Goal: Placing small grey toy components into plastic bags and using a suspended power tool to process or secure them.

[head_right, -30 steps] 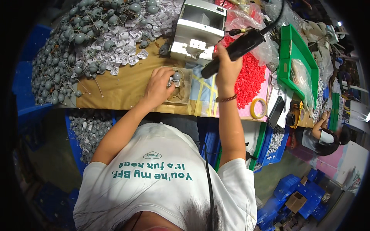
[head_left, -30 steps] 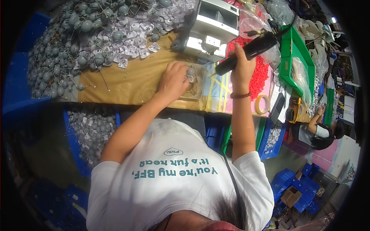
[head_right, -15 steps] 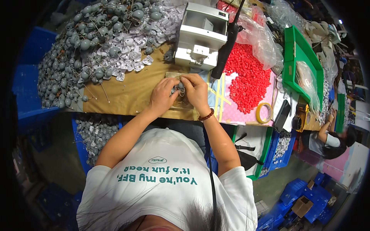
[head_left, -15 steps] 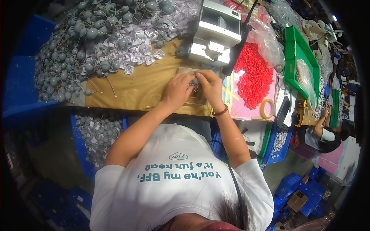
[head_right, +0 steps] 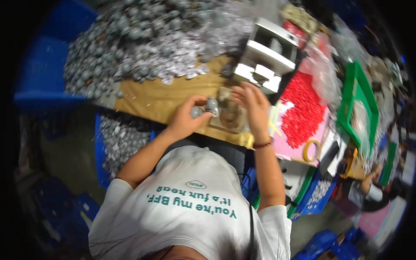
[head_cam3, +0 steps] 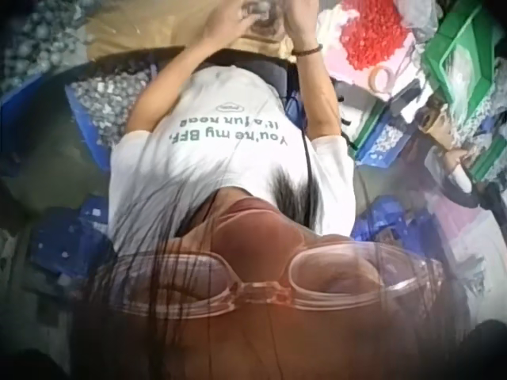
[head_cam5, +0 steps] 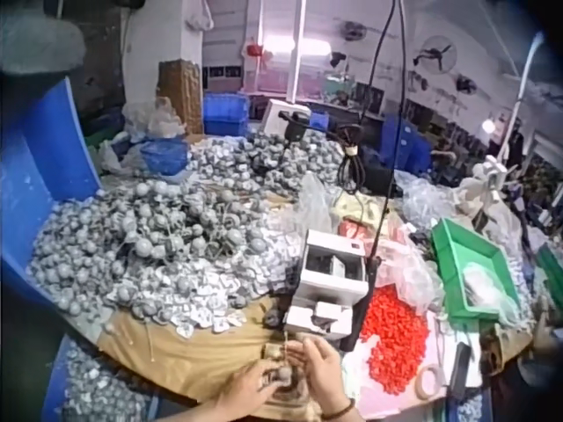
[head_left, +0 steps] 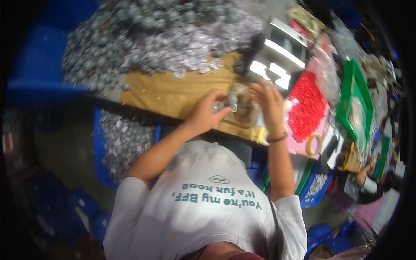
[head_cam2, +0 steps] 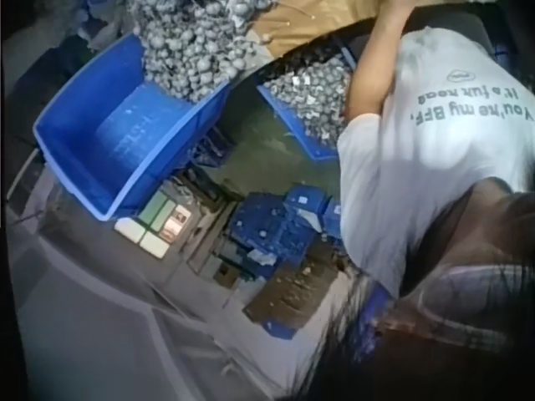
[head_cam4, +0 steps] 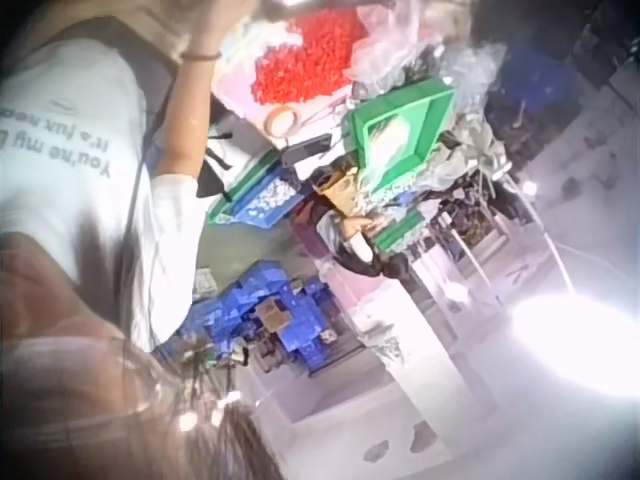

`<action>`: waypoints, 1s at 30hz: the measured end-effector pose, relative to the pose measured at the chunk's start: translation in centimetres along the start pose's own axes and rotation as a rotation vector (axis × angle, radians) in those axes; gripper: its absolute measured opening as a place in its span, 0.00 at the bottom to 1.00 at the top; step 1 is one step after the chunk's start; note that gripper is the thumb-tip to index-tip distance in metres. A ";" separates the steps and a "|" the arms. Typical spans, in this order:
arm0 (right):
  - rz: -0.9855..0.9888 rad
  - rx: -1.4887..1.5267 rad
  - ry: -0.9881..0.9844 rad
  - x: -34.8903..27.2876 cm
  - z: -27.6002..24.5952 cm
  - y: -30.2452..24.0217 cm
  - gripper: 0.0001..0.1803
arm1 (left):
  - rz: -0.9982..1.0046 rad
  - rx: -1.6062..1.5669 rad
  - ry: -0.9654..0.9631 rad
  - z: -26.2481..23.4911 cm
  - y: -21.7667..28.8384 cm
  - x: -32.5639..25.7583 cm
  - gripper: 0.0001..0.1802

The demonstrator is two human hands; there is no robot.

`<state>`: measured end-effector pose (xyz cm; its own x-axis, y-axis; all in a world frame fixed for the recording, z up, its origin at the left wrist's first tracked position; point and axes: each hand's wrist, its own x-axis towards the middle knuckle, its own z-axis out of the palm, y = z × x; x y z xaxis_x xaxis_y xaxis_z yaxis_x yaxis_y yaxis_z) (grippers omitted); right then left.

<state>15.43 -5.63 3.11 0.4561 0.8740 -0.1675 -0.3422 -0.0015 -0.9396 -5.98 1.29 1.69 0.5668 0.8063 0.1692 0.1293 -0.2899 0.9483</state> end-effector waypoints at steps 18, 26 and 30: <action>-0.402 -1.360 0.227 -0.1 -21.2 3.4 0.13 | -0.416 0.210 0.804 -23.6 -11.9 -12.4 0.18; -0.496 -1.613 0.179 2.0 -19.7 3.7 0.07 | 0.315 0.627 0.300 -10.9 -2.9 3.0 0.11; -0.540 -1.590 0.175 1.7 -20.0 3.5 0.04 | 0.453 0.711 0.104 -3.8 -2.8 8.2 0.11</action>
<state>31.46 -13.88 -6.46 0.3523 0.8779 0.3243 0.9301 -0.2897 -0.2260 -4.80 10.67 1.47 0.6137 0.5674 0.5490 0.4080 -0.8232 0.3948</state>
